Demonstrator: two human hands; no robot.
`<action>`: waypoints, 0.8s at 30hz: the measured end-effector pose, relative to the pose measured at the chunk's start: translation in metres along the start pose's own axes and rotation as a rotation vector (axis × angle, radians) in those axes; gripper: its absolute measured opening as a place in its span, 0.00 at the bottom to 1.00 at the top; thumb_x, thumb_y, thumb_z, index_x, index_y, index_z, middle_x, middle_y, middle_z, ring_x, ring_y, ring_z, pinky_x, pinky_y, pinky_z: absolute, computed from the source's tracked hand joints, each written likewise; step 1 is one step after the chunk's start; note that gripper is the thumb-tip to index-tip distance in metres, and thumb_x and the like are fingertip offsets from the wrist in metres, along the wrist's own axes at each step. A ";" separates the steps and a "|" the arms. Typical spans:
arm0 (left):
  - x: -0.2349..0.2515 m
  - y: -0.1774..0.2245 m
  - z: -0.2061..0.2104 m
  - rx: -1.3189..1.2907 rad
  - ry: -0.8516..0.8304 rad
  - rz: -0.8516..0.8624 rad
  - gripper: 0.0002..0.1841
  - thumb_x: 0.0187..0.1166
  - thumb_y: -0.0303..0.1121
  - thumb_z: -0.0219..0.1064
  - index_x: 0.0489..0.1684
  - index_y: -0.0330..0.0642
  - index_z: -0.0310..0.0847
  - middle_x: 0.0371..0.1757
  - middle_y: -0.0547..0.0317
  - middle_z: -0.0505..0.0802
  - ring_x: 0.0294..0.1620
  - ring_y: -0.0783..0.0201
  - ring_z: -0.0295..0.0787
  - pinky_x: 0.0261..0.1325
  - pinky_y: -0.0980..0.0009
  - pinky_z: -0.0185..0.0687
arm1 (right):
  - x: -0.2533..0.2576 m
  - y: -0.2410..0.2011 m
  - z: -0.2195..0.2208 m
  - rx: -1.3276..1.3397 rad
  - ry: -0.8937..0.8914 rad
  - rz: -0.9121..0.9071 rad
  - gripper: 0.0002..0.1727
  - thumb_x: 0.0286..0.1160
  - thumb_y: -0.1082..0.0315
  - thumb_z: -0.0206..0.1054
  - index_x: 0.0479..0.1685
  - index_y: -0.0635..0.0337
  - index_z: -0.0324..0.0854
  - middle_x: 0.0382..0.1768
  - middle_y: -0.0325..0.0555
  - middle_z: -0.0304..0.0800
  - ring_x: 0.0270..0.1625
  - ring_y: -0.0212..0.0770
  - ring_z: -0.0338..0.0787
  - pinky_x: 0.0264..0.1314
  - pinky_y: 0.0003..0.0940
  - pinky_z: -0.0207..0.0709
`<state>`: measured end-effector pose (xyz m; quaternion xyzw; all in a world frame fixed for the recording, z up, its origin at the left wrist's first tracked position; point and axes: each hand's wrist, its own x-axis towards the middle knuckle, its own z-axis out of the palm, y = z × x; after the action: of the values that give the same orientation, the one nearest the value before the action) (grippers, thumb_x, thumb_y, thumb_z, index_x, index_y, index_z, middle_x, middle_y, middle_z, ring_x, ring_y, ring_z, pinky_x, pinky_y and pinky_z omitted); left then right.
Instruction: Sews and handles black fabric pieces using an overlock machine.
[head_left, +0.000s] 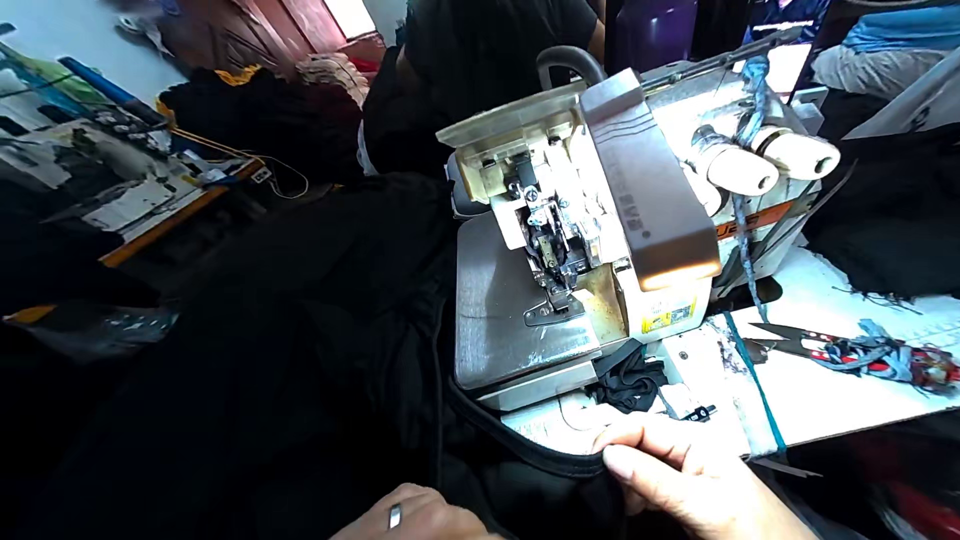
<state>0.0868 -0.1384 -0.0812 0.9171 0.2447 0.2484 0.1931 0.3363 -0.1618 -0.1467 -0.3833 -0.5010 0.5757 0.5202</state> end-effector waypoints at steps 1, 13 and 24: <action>0.002 0.002 -0.004 -0.003 -0.055 -0.043 0.11 0.88 0.28 0.61 0.47 0.29 0.88 0.36 0.36 0.91 0.42 0.50 0.88 0.55 0.64 0.81 | -0.001 -0.002 -0.001 0.017 -0.005 0.018 0.09 0.82 0.75 0.59 0.41 0.63 0.87 0.41 0.28 0.87 0.36 0.13 0.82 0.39 0.11 0.79; 0.029 0.008 -0.011 -0.101 -0.174 -0.154 0.12 0.85 0.29 0.64 0.40 0.26 0.88 0.35 0.39 0.91 0.42 0.59 0.87 0.48 0.74 0.78 | -0.003 -0.006 0.009 -0.116 -0.074 -0.240 0.11 0.83 0.75 0.61 0.44 0.72 0.88 0.40 0.42 0.92 0.45 0.17 0.85 0.51 0.14 0.77; 0.032 -0.002 0.007 -0.037 -0.020 -0.254 0.12 0.82 0.34 0.68 0.39 0.31 0.87 0.41 0.45 0.89 0.49 0.68 0.84 0.53 0.80 0.75 | 0.002 -0.003 0.009 -0.042 -0.011 -0.262 0.09 0.81 0.76 0.63 0.43 0.72 0.89 0.40 0.38 0.90 0.46 0.15 0.83 0.52 0.12 0.76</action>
<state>0.1147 -0.1208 -0.0764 0.8774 0.3523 0.2174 0.2425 0.3274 -0.1618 -0.1420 -0.3222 -0.5614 0.4946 0.5800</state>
